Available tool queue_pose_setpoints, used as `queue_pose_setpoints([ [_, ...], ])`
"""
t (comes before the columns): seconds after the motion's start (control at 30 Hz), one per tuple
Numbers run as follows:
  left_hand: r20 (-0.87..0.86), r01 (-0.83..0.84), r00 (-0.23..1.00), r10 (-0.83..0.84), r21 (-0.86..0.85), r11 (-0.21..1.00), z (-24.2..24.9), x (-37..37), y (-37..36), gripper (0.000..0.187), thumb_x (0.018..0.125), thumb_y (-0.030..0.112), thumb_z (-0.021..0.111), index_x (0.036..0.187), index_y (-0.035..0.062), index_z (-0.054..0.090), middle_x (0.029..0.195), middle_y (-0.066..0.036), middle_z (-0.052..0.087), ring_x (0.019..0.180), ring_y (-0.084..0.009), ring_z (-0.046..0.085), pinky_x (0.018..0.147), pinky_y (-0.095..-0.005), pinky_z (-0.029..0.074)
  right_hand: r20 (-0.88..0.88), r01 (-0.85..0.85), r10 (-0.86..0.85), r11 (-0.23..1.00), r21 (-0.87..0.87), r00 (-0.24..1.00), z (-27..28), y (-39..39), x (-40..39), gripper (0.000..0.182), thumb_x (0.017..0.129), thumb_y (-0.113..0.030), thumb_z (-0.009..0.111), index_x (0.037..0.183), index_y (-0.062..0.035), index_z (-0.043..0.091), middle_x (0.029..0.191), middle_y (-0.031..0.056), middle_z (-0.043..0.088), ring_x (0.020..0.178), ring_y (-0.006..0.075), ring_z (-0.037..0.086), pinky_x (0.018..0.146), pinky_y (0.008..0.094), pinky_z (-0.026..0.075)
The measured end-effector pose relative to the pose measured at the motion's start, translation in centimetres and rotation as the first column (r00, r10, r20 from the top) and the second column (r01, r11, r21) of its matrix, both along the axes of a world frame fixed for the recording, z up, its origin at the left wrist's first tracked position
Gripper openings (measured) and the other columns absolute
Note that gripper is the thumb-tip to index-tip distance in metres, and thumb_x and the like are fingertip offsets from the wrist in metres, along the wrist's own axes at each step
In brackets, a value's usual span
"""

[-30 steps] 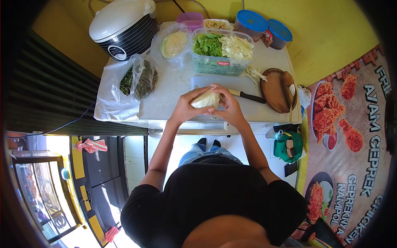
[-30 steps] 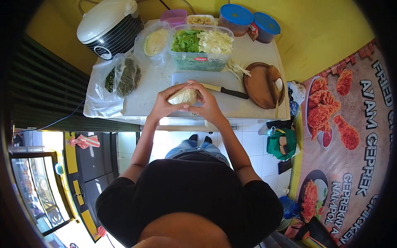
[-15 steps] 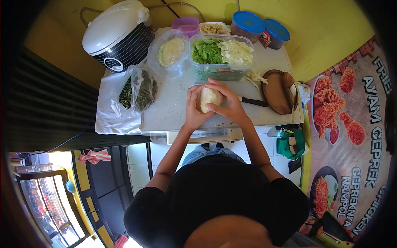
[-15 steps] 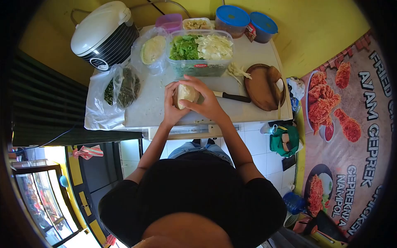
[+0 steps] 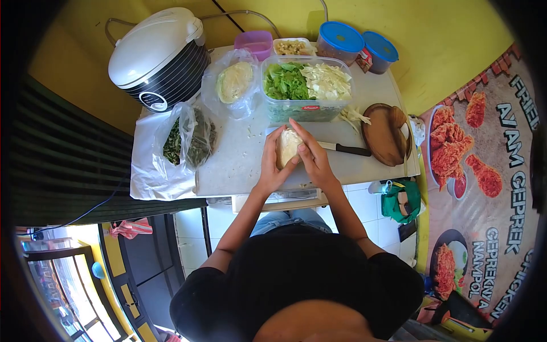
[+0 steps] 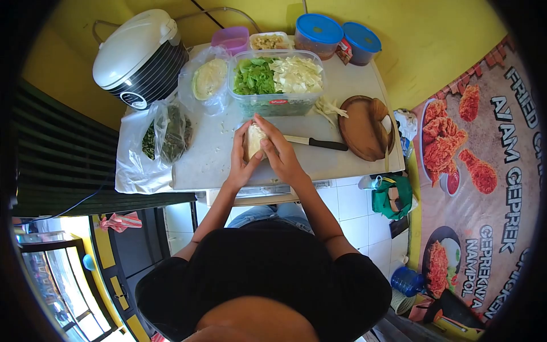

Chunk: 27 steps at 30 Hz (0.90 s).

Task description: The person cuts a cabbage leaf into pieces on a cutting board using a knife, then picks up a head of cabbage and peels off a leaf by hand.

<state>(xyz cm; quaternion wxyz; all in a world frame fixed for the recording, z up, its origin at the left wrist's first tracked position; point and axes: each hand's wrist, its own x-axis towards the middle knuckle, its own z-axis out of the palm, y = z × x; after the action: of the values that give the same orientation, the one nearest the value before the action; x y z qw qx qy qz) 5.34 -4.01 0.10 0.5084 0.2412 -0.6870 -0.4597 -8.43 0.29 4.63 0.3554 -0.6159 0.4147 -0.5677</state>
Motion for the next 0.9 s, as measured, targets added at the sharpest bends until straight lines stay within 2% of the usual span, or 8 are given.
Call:
queue_pose_setpoints([
  [0.13,0.027,-0.02,0.999,0.019,0.049,0.999,-0.1,0.1,0.2,0.069,0.081,0.015,0.069,0.139,0.0011,0.033,0.135,-0.018,0.04,0.126,-0.0305,0.04,0.106,-0.0395,0.031,0.173,-0.041,0.019,0.991,0.125,0.985,-0.4,-0.3,-0.6,0.048,0.102,-0.027,0.041,0.14,0.0016,0.039,0.144,0.0154,0.04,0.134,0.0231,0.037,0.11,0.0345,0.027],
  [0.23,-0.017,-0.047,0.999,0.05,0.11,0.993,0.5,0.0,0.9,0.067,0.082,0.013,0.068,0.138,0.0009,0.034,0.133,-0.017,0.041,0.125,-0.0288,0.041,0.106,-0.0389,0.031,0.044,0.117,-0.115,0.992,-0.042,0.992,-0.8,-0.3,-0.1,0.043,0.098,-0.018,0.049,0.137,-0.0017,0.045,0.139,0.0161,0.046,0.13,0.0251,0.043,0.108,0.0346,0.031],
  [0.4,-0.105,-0.04,0.993,0.057,0.152,0.988,0.5,0.4,0.5,0.065,0.082,0.013,0.069,0.135,0.0012,0.034,0.129,-0.014,0.043,0.12,-0.0252,0.046,0.105,-0.0382,0.033,0.051,0.036,-0.034,0.999,-0.025,0.998,-1.1,0.0,0.1,0.039,0.095,-0.017,0.055,0.131,-0.0035,0.053,0.136,0.0158,0.047,0.125,0.0252,0.047,0.104,0.0342,0.034],
  [0.5,-0.091,-0.041,0.994,0.051,0.111,0.993,0.7,0.7,0.6,0.072,0.081,0.021,0.072,0.137,0.0031,0.031,0.129,-0.012,0.042,0.121,-0.0229,0.045,0.102,-0.0361,0.039,0.008,0.02,-0.02,0.999,-0.027,1.0,0.2,0.3,-0.1,0.034,0.095,-0.016,0.054,0.126,-0.0038,0.058,0.134,0.0156,0.05,0.122,0.0245,0.049,0.102,0.0335,0.037],
  [0.57,-0.234,-0.064,0.969,0.083,0.086,0.994,0.3,0.5,0.6,0.069,0.076,0.016,0.074,0.133,0.0027,0.038,0.12,-0.011,0.045,0.11,-0.0207,0.051,0.089,-0.0344,0.05,-0.016,0.006,-0.007,0.999,-0.037,1.0,0.4,0.2,-0.2,0.031,0.096,-0.016,0.053,0.124,-0.0037,0.06,0.131,0.0156,0.053,0.12,0.0239,0.051,0.101,0.0327,0.038],
  [0.67,-0.182,-0.059,0.979,0.087,0.154,0.986,0.8,0.5,0.6,0.064,0.075,0.017,0.074,0.131,0.0041,0.045,0.116,-0.009,0.045,0.109,-0.0204,0.052,0.082,-0.0322,0.054,0.022,0.027,-0.028,0.999,0.041,0.999,0.5,0.0,-0.6,0.029,0.099,-0.016,0.048,0.12,-0.0016,0.062,0.122,0.0143,0.059,0.114,0.0207,0.055,0.097,0.0301,0.041],
  [0.73,-0.151,-0.041,0.986,0.066,0.161,0.986,0.8,0.5,0.5,0.061,0.075,0.017,0.074,0.129,0.0045,0.048,0.117,-0.009,0.045,0.109,-0.0205,0.052,0.082,-0.0327,0.055,0.156,0.005,-0.044,0.97,0.242,0.987,0.6,-0.2,-1.1,0.028,0.1,-0.016,0.046,0.117,0.0,0.062,0.114,0.013,0.062,0.11,0.0177,0.057,0.094,0.0275,0.042],
  [0.9,-0.081,-0.05,0.995,0.061,0.127,0.991,0.7,0.2,0.6,0.052,0.078,0.019,0.071,0.124,0.0045,0.053,0.117,-0.009,0.045,0.109,-0.0209,0.051,0.082,-0.0344,0.057,0.204,-0.049,0.014,0.984,0.171,0.979,0.4,0.1,-1.3,0.023,0.097,-0.013,0.053,0.113,0.0006,0.063,0.117,0.0119,0.06,0.112,0.0158,0.055,0.095,0.0271,0.042],
])
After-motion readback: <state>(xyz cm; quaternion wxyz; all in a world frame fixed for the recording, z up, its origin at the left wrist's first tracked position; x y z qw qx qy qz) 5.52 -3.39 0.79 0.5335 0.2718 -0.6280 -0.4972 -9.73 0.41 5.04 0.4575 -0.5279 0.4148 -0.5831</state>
